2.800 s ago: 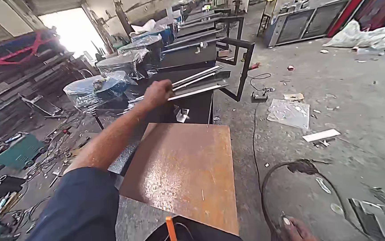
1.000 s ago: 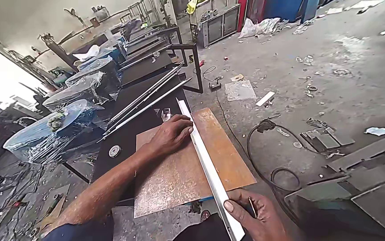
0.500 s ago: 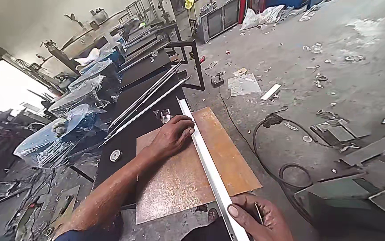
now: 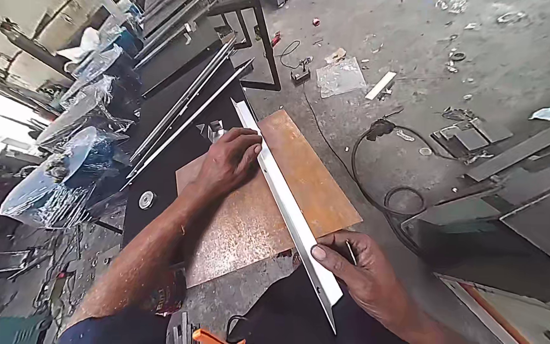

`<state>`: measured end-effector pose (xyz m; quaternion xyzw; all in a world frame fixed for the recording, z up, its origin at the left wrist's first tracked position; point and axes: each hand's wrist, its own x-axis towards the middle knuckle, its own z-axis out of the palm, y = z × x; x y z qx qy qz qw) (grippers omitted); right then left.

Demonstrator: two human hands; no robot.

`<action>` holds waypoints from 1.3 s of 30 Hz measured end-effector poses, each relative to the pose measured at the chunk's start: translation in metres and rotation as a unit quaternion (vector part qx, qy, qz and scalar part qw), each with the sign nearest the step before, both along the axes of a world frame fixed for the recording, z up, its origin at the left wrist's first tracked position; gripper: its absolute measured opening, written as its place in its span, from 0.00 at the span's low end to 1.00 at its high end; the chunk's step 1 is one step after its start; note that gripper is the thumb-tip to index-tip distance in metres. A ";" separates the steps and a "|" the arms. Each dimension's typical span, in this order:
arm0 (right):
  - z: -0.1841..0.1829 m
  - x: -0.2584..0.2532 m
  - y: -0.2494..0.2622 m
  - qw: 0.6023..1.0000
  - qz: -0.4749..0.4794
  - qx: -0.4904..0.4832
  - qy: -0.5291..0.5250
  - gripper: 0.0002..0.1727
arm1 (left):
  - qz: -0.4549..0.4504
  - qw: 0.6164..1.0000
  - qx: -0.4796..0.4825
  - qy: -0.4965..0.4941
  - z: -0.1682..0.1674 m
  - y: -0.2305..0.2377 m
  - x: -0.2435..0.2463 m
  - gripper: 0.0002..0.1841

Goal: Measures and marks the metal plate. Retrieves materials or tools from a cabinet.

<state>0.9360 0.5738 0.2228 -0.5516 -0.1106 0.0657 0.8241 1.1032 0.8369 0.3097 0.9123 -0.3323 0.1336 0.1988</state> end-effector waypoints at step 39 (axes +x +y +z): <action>0.007 0.002 -0.004 0.999 0.002 -0.035 0.030 0.09 | 0.015 1.000 0.010 -0.005 -0.002 0.000 0.002 0.19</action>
